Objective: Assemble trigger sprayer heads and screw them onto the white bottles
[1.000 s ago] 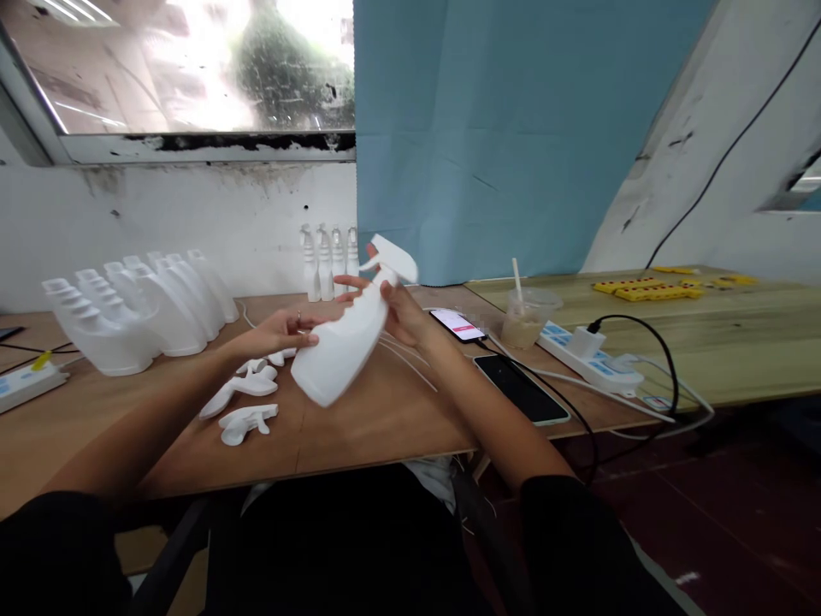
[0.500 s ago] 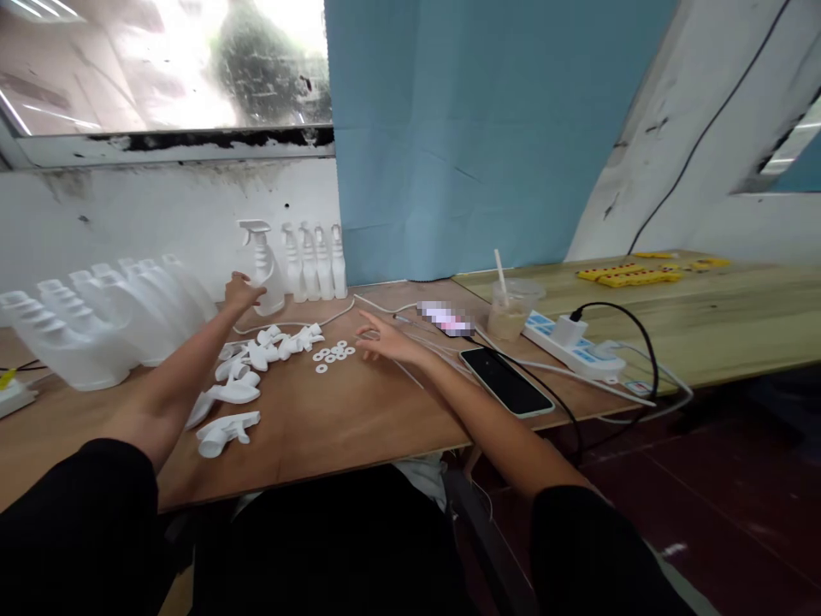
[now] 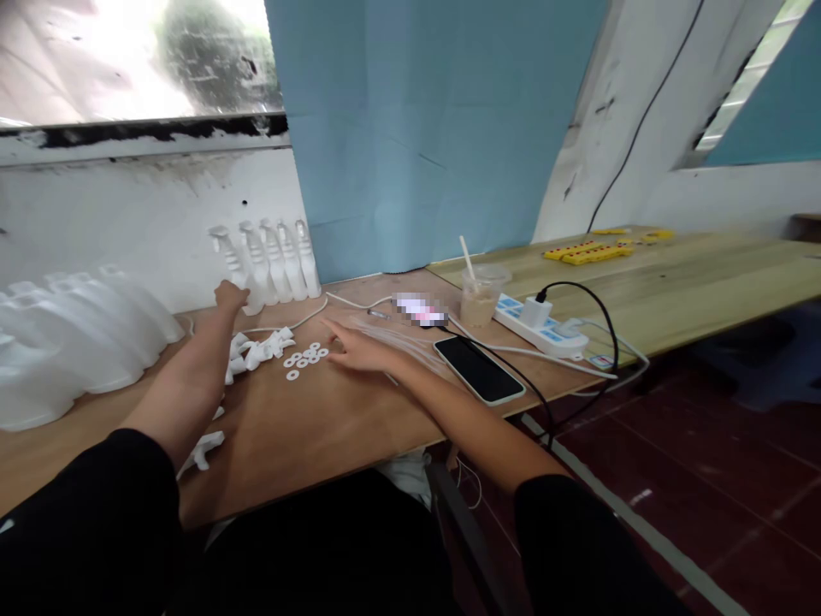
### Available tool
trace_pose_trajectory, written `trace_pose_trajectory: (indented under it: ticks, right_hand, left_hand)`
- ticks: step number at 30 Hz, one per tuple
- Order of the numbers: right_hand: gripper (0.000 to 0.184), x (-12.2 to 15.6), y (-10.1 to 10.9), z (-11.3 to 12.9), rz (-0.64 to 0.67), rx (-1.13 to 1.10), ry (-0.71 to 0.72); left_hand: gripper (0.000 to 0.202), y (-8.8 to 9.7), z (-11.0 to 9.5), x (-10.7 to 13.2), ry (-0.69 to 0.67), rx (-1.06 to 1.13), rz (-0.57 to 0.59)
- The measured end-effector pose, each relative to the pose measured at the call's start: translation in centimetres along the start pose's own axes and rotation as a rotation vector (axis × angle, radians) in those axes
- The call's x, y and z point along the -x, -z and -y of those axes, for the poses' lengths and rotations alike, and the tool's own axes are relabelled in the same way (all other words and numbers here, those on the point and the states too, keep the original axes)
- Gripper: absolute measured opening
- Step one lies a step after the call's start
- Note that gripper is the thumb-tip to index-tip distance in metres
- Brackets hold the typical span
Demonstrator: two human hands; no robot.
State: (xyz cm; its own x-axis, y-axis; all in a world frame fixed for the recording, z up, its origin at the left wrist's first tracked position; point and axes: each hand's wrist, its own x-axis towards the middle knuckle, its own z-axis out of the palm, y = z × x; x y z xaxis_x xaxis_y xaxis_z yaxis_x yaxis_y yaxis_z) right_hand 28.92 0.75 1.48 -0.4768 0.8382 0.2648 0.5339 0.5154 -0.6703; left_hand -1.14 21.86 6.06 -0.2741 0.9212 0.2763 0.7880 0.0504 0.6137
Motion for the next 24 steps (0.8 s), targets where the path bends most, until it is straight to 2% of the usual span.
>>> trace_pose_trajectory:
  ticks: [3,7,15,19,24]
  right_hand:
    - [0.08,0.1,-0.1,0.1,0.002,0.007,0.009]
    - [0.08,0.4,0.0,0.4,0.043,0.039,0.0]
    - [0.081,0.5,-0.3,0.5,0.089,0.126,-0.017]
    - [0.075,0.5,-0.8,0.2,0.095,0.185,0.009]
    - [0.052,0.5,-1.4,-0.4,0.068,0.263,0.166]
  left_hand:
    - [0.06,-0.9,0.0,-0.7,0.047,-0.024,-0.018]
    - [0.066,-1.9,0.2,-1.3,0.036,-0.051,0.014]
    - [0.058,-2.5,1.2,-1.7,-0.011,-0.145,0.125]
    - [0.055,-1.7,1.3,-1.2,-0.049,-0.188,0.152]
    - [0.045,1.1,-0.4,0.7,-0.193,-0.206,0.192]
